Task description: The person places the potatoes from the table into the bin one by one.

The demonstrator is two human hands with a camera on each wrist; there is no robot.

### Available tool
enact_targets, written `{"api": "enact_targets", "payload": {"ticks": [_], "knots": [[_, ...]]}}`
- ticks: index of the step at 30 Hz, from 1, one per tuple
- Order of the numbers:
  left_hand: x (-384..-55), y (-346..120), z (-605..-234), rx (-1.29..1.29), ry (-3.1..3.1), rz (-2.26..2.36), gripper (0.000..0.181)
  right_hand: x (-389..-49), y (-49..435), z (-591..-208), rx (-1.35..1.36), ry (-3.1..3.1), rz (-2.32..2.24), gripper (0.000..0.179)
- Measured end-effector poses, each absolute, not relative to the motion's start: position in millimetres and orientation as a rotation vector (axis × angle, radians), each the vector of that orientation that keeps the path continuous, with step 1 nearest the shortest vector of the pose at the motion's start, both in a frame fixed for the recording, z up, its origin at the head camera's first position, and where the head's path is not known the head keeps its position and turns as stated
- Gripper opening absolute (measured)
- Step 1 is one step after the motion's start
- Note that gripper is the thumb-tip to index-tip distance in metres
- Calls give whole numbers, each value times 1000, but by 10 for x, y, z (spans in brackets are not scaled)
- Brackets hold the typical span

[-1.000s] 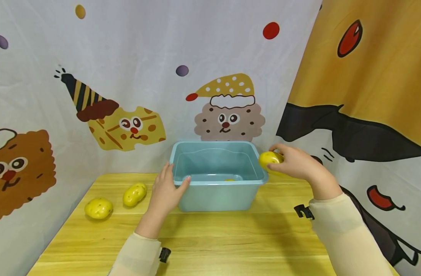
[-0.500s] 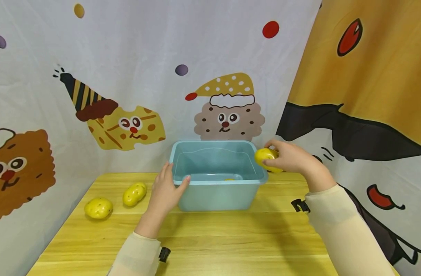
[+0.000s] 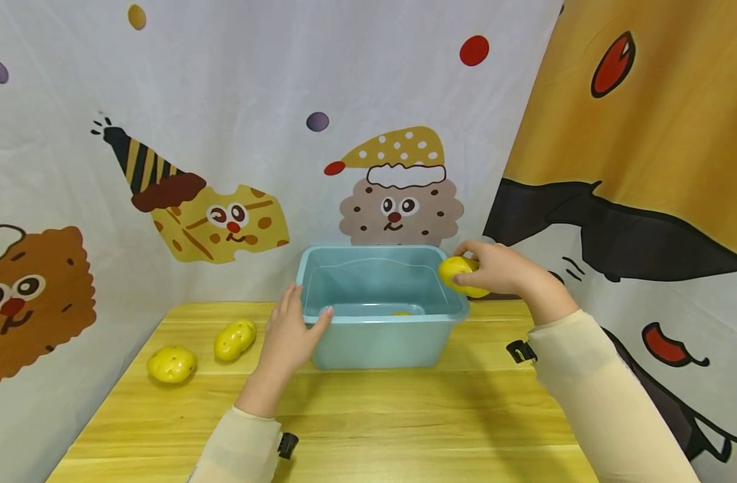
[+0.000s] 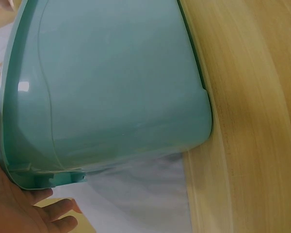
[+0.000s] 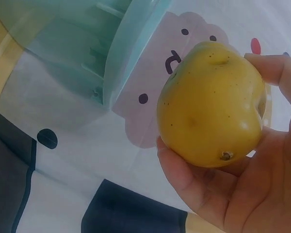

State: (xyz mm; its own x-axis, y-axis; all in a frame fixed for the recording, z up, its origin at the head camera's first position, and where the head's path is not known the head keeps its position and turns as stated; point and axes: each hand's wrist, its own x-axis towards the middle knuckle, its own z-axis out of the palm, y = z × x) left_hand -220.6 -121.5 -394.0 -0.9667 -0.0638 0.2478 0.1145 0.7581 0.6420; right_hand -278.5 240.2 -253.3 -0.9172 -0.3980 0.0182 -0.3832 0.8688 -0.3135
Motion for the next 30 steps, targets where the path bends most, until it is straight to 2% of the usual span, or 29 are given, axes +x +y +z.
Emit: {"api": "enact_targets", "payload": {"ticks": [30], "knots": [[-2198, -1211, -3940, -36, -2699, -1001, 89, -3047, 2248, -2568, -667, 2820, -472, 58]]}}
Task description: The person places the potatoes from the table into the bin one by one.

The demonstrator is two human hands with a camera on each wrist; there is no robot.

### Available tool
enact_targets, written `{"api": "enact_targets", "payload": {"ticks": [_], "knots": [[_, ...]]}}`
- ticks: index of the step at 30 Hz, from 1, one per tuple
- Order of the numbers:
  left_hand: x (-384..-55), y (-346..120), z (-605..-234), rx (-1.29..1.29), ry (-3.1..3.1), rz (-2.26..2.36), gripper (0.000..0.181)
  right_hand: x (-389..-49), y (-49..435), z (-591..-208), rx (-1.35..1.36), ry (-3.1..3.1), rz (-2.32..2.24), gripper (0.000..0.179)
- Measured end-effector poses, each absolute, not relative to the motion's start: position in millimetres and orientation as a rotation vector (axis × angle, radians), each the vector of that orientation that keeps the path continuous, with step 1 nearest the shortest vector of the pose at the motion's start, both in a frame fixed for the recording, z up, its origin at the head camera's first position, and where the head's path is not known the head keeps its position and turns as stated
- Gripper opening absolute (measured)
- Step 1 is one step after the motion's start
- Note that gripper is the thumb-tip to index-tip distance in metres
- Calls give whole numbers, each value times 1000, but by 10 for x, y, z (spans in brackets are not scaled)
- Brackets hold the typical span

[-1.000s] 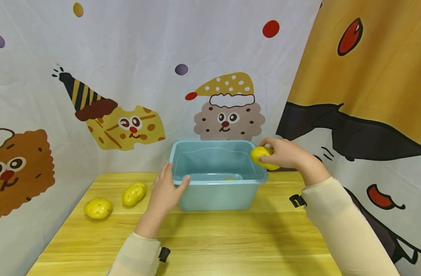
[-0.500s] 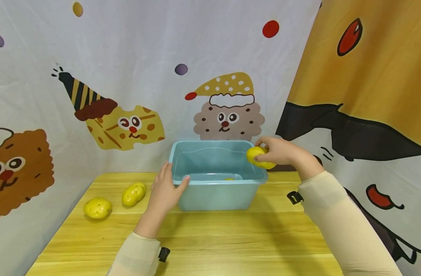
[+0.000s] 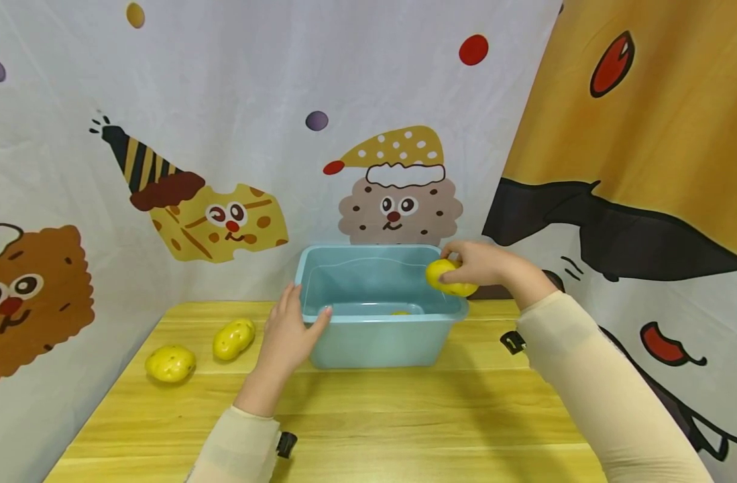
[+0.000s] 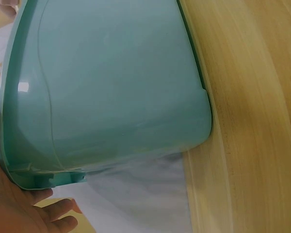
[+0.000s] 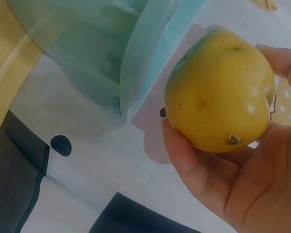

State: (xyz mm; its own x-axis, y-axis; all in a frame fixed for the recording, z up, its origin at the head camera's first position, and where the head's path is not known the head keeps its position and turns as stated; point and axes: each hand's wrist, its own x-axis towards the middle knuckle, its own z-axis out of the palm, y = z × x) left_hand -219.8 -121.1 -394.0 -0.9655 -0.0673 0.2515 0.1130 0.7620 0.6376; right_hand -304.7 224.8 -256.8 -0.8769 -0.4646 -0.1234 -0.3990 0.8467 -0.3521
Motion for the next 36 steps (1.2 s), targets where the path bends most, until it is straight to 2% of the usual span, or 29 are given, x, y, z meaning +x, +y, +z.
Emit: {"api": "enact_targets", "payload": {"ticks": [36], "knots": [[-2196, -1211, -3930, -38, -2703, -1018, 89, -3227, 2080, -2497, -599, 2683, -326, 60]]}}
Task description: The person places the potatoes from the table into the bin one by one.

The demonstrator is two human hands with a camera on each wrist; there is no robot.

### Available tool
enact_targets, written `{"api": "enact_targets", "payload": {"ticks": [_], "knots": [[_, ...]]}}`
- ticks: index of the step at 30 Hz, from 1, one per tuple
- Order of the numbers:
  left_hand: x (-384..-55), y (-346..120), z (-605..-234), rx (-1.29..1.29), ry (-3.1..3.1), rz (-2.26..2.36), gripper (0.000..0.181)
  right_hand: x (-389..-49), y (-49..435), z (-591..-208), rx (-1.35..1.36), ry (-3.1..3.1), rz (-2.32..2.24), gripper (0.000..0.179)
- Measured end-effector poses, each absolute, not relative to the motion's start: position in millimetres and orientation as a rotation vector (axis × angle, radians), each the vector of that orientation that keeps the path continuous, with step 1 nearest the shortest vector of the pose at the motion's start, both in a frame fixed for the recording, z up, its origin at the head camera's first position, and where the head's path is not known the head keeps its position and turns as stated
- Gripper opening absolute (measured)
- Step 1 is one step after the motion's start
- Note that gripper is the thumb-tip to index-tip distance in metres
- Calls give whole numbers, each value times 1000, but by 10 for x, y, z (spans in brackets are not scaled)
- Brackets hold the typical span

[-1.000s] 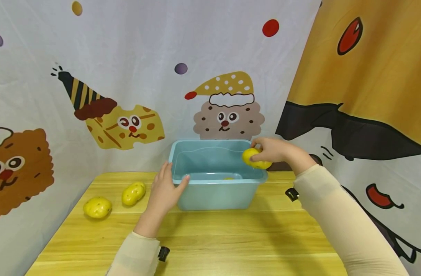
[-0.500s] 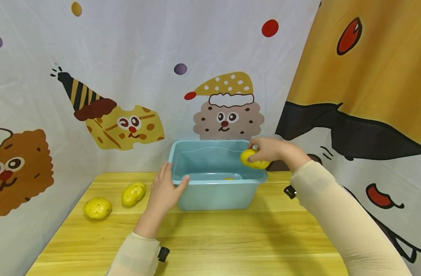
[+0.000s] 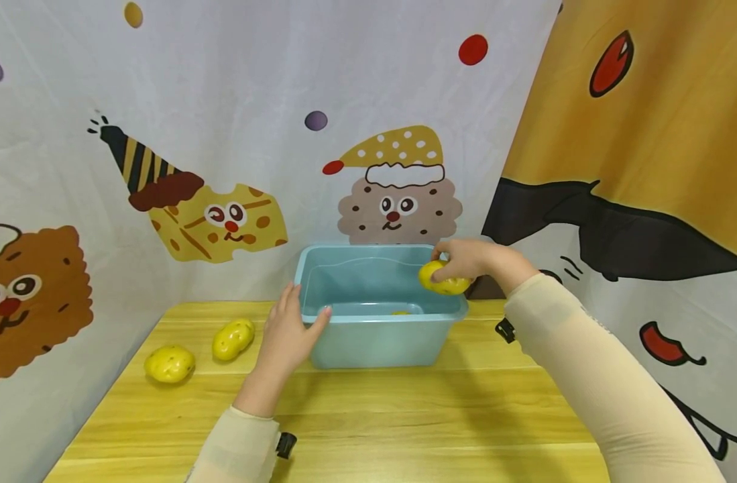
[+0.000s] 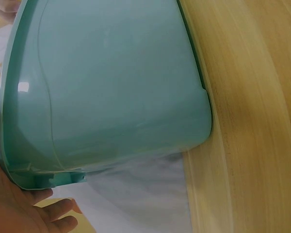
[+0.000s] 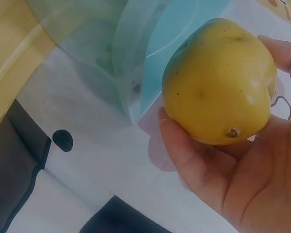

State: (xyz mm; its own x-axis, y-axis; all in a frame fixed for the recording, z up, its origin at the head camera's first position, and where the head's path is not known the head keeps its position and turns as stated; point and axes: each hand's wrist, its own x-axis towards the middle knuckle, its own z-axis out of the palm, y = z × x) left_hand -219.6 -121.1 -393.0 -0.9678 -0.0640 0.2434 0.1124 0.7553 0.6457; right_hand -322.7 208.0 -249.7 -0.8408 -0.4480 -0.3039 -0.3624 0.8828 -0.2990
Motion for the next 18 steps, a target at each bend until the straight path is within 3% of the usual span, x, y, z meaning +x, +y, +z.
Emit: {"api": "enact_targets", "payload": {"ticks": [18], "knots": [[-2209, -1209, -3947, -38, -2706, -1008, 89, -3246, 1977, -2410, -516, 2621, -264, 54]]}}
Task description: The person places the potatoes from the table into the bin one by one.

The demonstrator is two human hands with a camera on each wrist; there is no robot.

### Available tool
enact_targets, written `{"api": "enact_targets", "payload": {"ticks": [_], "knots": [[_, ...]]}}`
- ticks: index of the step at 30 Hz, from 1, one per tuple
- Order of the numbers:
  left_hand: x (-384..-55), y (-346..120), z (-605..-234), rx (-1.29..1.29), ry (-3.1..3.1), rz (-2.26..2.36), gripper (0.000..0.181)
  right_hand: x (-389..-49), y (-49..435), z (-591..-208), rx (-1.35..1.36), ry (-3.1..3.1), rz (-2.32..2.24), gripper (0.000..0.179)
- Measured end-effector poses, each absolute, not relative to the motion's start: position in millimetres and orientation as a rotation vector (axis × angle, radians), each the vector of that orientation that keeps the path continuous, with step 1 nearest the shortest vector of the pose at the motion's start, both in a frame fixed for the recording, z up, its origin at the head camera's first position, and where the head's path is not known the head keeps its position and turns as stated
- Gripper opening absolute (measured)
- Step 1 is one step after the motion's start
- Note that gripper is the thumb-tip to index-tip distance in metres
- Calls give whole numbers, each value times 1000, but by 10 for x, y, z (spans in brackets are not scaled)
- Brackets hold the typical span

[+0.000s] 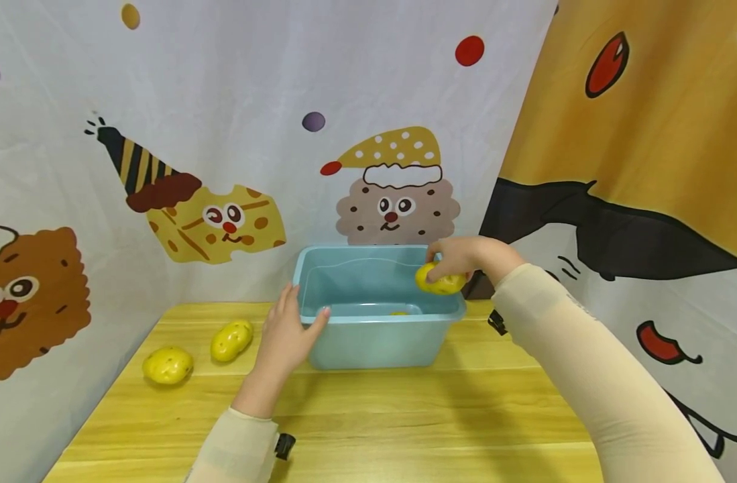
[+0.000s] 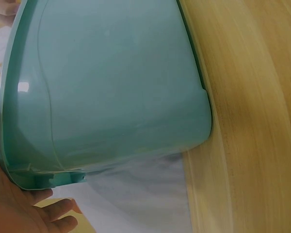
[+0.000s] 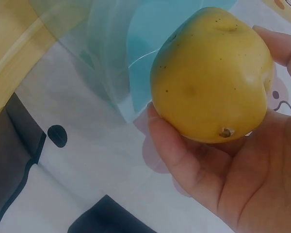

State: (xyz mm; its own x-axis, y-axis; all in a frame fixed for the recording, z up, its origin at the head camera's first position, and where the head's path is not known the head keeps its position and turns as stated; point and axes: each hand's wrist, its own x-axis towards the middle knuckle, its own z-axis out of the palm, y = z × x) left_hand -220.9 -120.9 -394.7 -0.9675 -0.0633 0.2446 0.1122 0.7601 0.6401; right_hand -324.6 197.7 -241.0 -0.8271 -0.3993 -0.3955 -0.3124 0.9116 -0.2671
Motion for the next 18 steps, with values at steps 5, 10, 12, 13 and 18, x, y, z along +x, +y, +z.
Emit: {"api": "enact_targets", "payload": {"ticks": [5, 10, 12, 13, 18], "knots": [[-2210, -1213, -3953, -41, -2704, -1003, 88, -3246, 1935, -2411, -483, 2617, -244, 56], [-2206, -1214, -3954, -42, -2703, -997, 89, -3252, 1894, -2420, -488, 2614, -179, 59], [-2205, -1217, -3952, -44, -2701, -994, 89, -3254, 1880, -2423, -496, 2608, -151, 60], [-2204, -1218, -3951, -46, -2701, -993, 89, -3254, 1873, -2424, -501, 2603, -141, 60], [-2204, -1218, -3940, -40, -2707, -992, 90, -3249, 1850, -2413, -498, 2583, -141, 61]]}}
